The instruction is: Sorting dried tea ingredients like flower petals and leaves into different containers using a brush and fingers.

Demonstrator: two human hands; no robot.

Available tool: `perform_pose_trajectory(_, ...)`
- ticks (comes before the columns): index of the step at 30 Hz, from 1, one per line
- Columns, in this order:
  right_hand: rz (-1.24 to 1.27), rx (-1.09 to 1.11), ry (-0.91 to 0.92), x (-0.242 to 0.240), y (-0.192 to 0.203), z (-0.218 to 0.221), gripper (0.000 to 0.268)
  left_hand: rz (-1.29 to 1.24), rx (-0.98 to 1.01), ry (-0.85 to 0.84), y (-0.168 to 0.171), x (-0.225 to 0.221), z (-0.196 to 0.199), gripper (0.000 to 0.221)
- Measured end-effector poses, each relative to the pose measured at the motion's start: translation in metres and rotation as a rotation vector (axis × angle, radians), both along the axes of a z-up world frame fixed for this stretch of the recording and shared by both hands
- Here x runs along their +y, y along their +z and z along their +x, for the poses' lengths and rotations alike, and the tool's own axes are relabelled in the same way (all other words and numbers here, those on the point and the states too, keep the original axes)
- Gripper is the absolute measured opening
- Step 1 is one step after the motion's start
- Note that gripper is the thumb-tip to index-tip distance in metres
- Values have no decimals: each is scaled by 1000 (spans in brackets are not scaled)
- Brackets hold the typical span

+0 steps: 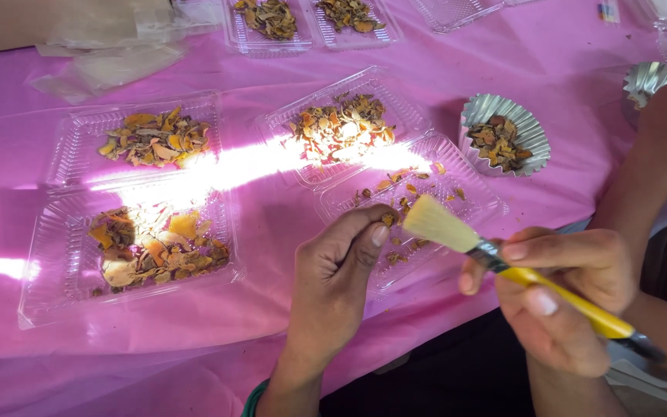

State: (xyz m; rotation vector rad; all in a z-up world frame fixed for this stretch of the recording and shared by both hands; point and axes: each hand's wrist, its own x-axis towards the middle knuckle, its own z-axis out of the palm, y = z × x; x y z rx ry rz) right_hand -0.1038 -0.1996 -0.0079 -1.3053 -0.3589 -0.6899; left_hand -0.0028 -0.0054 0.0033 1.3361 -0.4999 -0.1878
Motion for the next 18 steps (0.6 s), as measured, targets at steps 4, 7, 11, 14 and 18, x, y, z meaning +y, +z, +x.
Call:
perform_pose_trajectory(4, -268, 172, 11, 14, 13, 5, 29, -8, -32, 50, -2, 2, -2, 30)
perform_pose_trajectory(7, -299, 182, -130, 7, 9, 4, 34, -44, 17, 3, 1, 2, -2, 29)
perform_pose_trajectory(11, -557, 102, -363, 15, 25, 12, 22, 32, 24, 21, -1, -2, -4, 31)
perform_pose_trajectory(14, -851, 118, -414, 22, 42, 25, 22, 24, 27, -23, -1, -3, -6, 29)
perform_pose_trajectory(18, -892, 210, -363, 28, 45, 36, 22, -64, 21, -197, -3, -2, -7, 23)
